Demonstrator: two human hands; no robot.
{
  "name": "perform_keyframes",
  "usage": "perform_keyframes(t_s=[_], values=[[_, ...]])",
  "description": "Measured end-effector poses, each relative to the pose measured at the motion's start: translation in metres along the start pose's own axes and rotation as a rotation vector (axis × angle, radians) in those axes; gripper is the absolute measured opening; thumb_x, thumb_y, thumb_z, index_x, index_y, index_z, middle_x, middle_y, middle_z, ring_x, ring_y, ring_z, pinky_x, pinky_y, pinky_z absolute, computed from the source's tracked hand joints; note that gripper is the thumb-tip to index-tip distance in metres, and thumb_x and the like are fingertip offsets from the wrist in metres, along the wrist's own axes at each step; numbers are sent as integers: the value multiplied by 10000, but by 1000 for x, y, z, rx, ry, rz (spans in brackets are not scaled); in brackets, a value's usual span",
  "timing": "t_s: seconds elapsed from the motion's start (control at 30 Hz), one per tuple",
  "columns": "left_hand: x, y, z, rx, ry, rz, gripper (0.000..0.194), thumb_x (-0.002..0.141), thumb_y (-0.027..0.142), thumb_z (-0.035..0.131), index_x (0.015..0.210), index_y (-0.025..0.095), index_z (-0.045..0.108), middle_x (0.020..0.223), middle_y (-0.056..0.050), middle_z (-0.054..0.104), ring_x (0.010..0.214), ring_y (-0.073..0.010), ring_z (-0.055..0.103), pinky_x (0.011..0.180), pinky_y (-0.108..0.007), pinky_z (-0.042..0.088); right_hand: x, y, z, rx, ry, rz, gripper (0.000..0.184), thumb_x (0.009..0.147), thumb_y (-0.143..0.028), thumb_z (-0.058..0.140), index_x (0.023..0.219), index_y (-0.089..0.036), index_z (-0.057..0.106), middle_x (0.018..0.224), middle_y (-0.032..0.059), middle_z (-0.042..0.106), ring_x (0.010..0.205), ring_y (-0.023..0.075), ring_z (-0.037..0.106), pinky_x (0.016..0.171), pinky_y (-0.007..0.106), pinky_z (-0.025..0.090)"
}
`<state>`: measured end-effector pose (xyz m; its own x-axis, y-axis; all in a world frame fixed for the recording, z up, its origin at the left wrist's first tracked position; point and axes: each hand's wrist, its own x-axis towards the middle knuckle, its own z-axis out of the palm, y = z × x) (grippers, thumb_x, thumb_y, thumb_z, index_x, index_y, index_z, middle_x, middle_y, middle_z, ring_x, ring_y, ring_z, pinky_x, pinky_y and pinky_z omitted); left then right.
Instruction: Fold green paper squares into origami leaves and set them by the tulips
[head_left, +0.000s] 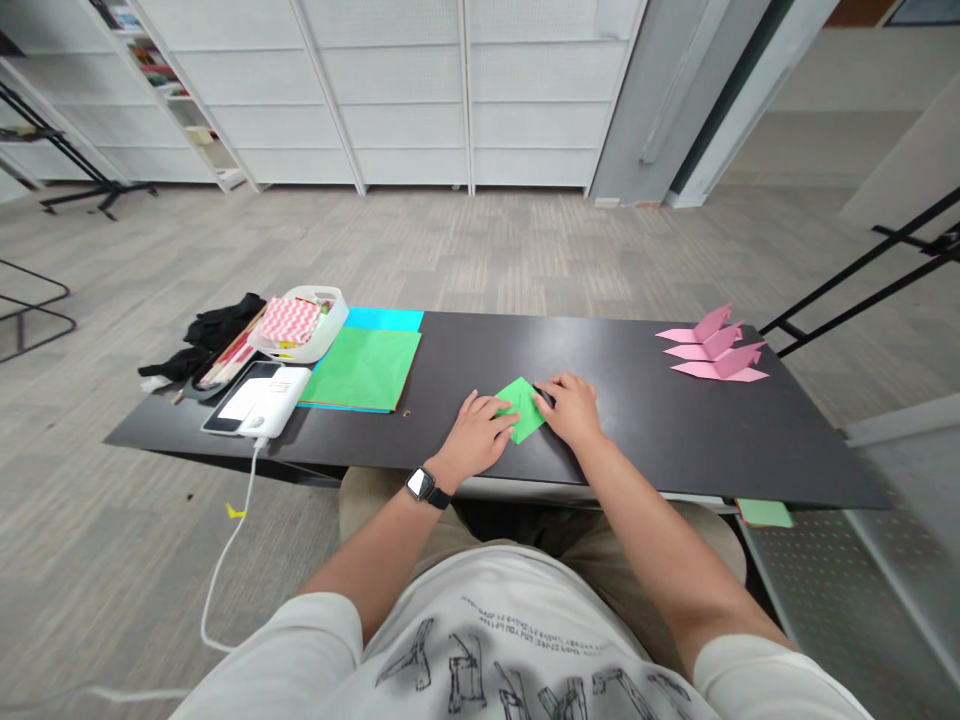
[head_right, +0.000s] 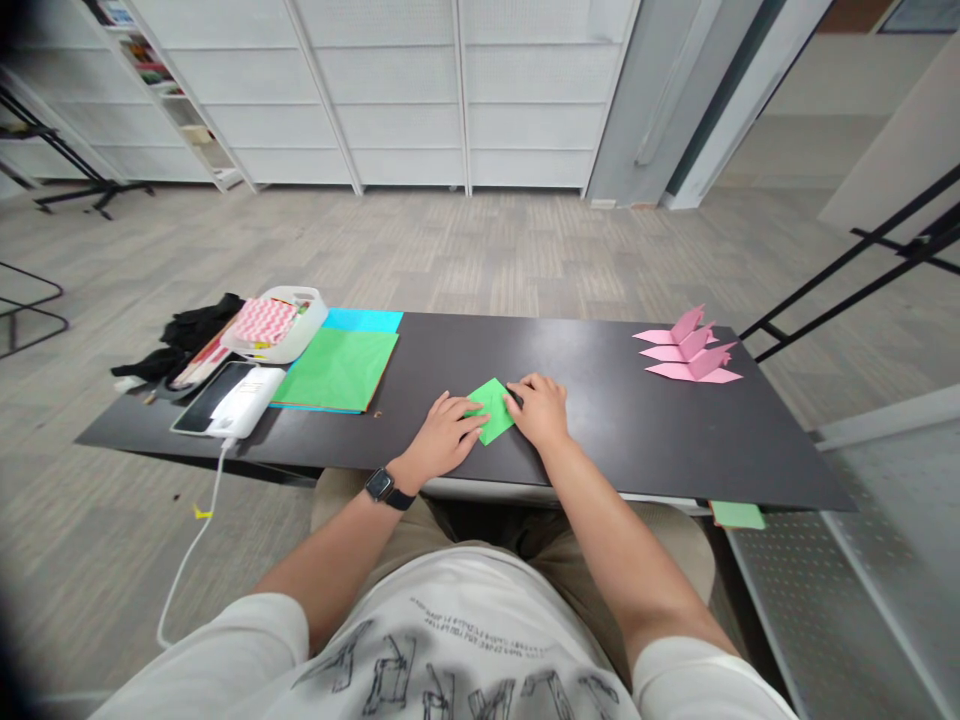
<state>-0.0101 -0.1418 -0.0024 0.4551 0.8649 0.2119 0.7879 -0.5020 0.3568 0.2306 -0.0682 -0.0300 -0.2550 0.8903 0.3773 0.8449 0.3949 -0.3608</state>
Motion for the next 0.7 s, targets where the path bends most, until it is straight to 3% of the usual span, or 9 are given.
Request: perform_keyframes(t_s=[0.23, 0.4, 0.57, 0.7], values=[[5, 2, -7, 23, 1, -35, 390, 1093, 265, 476, 1407, 352, 690, 1330, -30, 738, 1253, -228, 603, 1316, -513, 279, 1, -1, 1, 91, -62, -58, 222, 965, -316, 692, 1150, -298, 814, 1135, 79, 721, 1094, 279, 626, 977, 463, 412], [25, -1, -13, 37, -35, -78, 302, 1059, 222, 537, 1287, 293, 721, 1194, -29, 774, 1128, -227, 666, 1254, -481, 341, 3, -1, -2, 186, -81, -68, 209, 950, -249, 675, 1127, -286, 780, 1133, 61, 724, 1135, 268, 641, 998, 449, 419], [46, -6, -14, 64, -3, -153, 278, 1018, 267, 636, 1292, 258, 689, 1250, -67, 725, 1153, -255, 665, 1090, -433, 468, 4, -3, -3, 173, -113, -74, 198, 938, -225, 669, 1111, -279, 749, 1128, 59, 726, 1120, 265, 639, 998, 439, 430], [54, -11, -13, 109, -32, -197, 293, 1018, 310, 655, 1302, 265, 711, 1255, -86, 698, 1163, -286, 643, 1031, -451, 487, 4, -3, -2, 131, -105, -68, 305, 931, -234, 678, 1229, -274, 731, 1180, 80, 722, 1142, 284, 626, 1006, 450, 442]])
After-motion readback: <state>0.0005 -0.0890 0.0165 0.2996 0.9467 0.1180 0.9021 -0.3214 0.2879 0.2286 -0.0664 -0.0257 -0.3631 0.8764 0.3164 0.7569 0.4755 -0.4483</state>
